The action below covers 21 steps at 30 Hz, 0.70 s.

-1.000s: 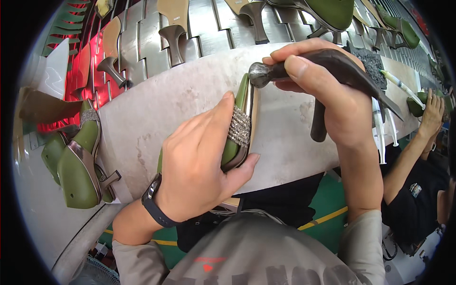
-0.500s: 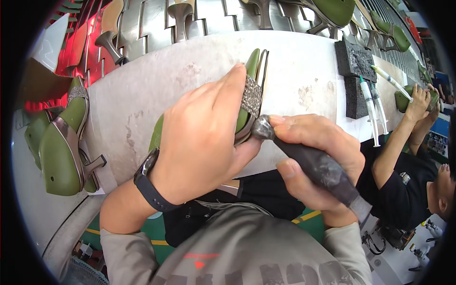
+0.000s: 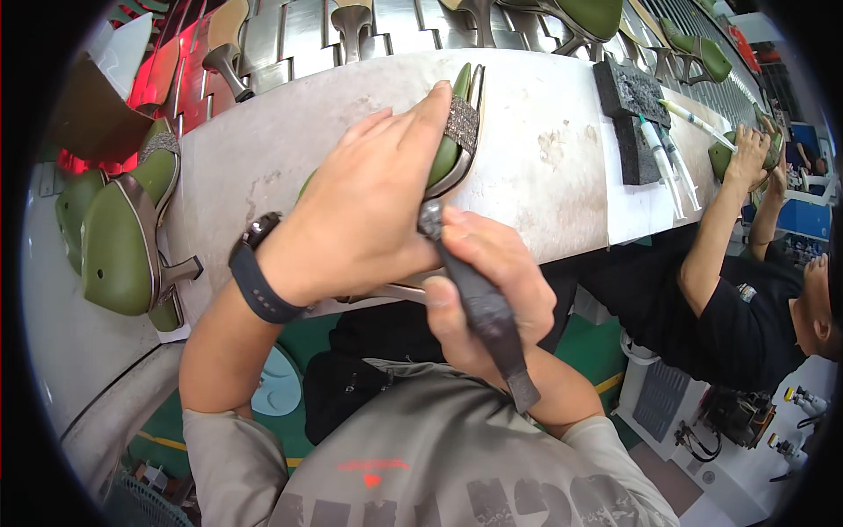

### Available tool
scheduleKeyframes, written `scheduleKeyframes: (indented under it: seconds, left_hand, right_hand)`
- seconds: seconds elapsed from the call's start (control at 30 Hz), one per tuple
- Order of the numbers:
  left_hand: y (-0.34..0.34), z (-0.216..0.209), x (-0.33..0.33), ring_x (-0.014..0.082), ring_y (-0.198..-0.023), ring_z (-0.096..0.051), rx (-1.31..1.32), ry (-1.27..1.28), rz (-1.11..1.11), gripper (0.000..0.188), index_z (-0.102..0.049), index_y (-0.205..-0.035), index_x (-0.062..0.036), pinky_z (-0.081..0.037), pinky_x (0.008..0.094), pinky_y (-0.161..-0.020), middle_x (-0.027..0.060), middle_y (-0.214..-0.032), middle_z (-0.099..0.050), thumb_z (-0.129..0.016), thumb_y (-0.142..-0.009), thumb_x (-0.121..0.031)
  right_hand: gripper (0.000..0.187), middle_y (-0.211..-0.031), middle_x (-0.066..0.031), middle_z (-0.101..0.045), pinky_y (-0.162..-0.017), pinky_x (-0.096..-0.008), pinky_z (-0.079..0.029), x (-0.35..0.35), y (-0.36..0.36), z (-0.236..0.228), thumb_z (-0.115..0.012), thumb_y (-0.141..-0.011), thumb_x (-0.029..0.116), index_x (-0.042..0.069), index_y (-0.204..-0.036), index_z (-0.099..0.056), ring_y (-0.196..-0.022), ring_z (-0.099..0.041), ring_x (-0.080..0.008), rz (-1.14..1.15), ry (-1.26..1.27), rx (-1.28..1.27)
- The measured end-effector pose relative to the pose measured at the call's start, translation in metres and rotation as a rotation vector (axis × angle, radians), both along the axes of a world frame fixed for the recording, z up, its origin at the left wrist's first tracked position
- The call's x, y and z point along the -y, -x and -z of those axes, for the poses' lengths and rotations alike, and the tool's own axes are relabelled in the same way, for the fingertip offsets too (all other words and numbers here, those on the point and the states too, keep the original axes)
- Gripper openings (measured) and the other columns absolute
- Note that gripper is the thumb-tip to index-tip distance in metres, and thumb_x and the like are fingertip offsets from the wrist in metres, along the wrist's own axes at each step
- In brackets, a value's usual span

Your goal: The person attaches soles and heels to high-heeled shoe uppers at a production line. The person presses a sole onto a shoe, hammers the edges for a secure bond, fits a heel component, and applies adhesive to a shoe upper.

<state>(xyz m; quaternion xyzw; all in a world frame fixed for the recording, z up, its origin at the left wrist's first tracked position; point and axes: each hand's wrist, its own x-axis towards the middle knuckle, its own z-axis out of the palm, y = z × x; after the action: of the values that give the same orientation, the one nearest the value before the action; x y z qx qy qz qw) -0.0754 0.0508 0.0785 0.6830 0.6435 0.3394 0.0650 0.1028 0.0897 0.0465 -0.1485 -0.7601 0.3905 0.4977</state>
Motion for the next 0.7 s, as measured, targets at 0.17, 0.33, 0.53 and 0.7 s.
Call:
scheduleKeyframes:
  seconds: [0.17,0.33,0.53,0.7]
  left_hand:
    - [0.048,0.009,0.026,0.0401,-0.121,-0.062,0.278,0.203,0.151,0.076,-0.048,-0.15,0.0048,-0.045,0.0426,-0.109,0.0244,-0.133,-0.063,-0.076,-0.089,-0.032]
    - [0.034,0.011,0.026,0.0366,-0.111,-0.068,0.243,0.071,0.022,0.042,-0.062,-0.132,0.0077,-0.051,0.0397,-0.096,0.0236,-0.122,-0.07,-0.055,-0.106,-0.025]
    - [0.035,0.017,0.026,0.0391,-0.107,-0.068,0.183,0.033,0.012,0.04,-0.064,-0.129,0.007,-0.052,0.0412,-0.094,0.0232,-0.12,-0.07,-0.06,-0.103,-0.023]
    - [0.033,0.018,0.025,0.0396,-0.105,-0.068,0.161,0.01,-0.006,0.039,-0.064,-0.128,0.0068,-0.053,0.0415,-0.093,0.0234,-0.119,-0.07,-0.061,-0.103,-0.022]
  right_hand:
    - [0.038,-0.109,-0.0216,-0.074,-0.092,-0.0417,-0.058,-0.013,-0.011,-0.003,-0.08,-0.081,0.005,-0.005,-0.115,-0.069,-0.103,-0.073,-0.0355,-0.079,0.046,0.026]
    - [0.038,-0.108,-0.0216,-0.073,-0.089,-0.0417,-0.059,-0.014,-0.007,0.0,-0.08,-0.078,0.002,-0.005,-0.114,-0.068,-0.1,-0.072,-0.0365,-0.061,-0.09,0.085]
    - [0.043,-0.107,-0.0214,-0.073,-0.085,-0.041,-0.061,-0.014,-0.005,-0.008,-0.082,-0.072,0.0,-0.005,-0.113,-0.069,-0.097,-0.073,-0.0353,-0.262,-0.018,0.2]
    - [0.042,-0.105,-0.0207,-0.073,-0.08,-0.0397,-0.062,-0.02,-0.001,-0.023,-0.083,-0.069,0.003,-0.006,-0.108,-0.07,-0.092,-0.073,-0.0349,-0.329,-0.077,0.29]
